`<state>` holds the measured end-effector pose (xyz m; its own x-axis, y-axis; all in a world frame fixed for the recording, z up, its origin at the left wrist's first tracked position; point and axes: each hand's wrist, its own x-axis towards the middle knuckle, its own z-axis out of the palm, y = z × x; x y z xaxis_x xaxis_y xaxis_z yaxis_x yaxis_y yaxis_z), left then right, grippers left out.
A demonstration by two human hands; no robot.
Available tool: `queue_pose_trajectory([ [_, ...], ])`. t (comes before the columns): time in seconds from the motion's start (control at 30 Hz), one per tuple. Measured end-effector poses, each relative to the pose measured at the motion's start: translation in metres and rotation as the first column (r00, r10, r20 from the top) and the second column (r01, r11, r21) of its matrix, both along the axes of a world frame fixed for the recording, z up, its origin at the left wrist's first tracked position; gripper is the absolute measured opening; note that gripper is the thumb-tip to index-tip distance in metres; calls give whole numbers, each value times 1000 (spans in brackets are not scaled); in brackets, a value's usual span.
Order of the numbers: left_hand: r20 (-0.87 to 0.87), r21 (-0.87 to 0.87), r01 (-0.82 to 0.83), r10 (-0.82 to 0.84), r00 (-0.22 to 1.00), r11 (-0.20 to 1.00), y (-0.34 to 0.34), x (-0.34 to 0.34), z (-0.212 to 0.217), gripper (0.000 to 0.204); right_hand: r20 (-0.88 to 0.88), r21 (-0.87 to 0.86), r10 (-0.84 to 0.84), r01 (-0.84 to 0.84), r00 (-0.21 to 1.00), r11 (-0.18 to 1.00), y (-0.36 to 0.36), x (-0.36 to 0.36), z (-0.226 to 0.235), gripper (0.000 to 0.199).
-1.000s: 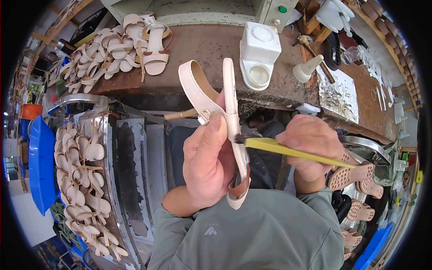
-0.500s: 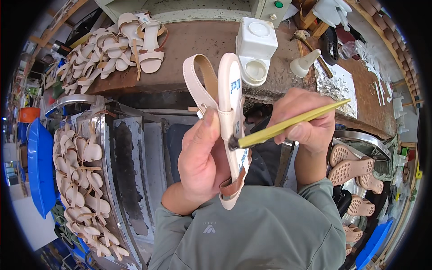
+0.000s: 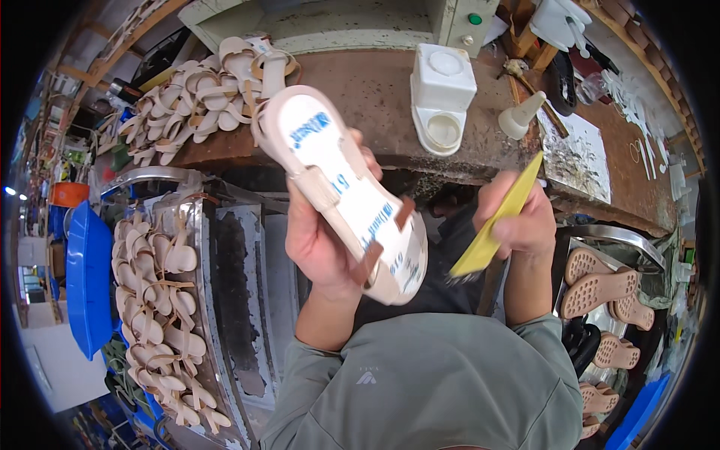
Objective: The person uses a yellow brush to apply a substance to the sole and straps of beige sandals. They handle the sandals one at a time, picking them up from a nearby pile, applying the treatment, and placing them on a wooden rack. The process is repeated for multiple units throughout the clip.
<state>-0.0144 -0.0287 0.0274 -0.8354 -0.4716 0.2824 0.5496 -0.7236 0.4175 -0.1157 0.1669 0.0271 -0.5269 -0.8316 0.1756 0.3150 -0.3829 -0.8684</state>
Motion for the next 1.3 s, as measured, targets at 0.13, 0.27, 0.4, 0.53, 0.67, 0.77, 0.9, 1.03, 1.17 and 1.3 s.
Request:
queue_pose_trajectory([
  [0.13, -105, -1, -173, 172, 980, 985, -17, -15, 2, 49, 36, 128, -209, 203, 977, 971, -21, -6, -34, 23],
  [0.27, -107, -31, -274, 270, 957, 961, -19, -23, 7, 49, 158, 292, 59, -104, 986, 951, -31, 12, -50, 25],
  [0.4, -15, -136, -148, 147, 989, 980, -21, -4, 3, 47, 189, 274, 11, -63, 982, 960, -32, 11, -37, 25],
  [0.53, 95, -763, 80, -12, 995, 642, -28, 37, -22, 28, 137, 271, 7, -44, 991, 962, -13, -5, -26, 26],
  [0.67, 135, -887, 81, 87, 987, 454, -19, 48, -15, 22, 7, 387, 104, -99, 995, 917, -5, -14, -29, 25],
  [0.77, -49, -968, -94, 192, 980, 234, -18, 55, -22, 18, -206, 531, 10, 103, 979, 841, 5, -19, -10, 30],
  [0.9, -193, -969, -228, 298, 935, 90, -5, 60, -24, 16, -69, 68, -223, 227, 972, 971, 21, -15, 11, 31],
  [1.03, -268, -960, -280, 363, 892, -21, 5, 58, -23, 18, -278, -27, -298, 303, 913, 953, -19, 30, 43, 19],
  [1.17, -250, -968, -245, 383, 889, -61, 7, 59, -16, 20, -741, -129, -259, 247, 619, 960, -26, 27, 49, 16],
  [1.3, -246, -969, -236, 403, 882, -75, 10, 58, -12, 19, -769, -208, -363, 330, 526, 921, -27, 39, 47, 17],
])
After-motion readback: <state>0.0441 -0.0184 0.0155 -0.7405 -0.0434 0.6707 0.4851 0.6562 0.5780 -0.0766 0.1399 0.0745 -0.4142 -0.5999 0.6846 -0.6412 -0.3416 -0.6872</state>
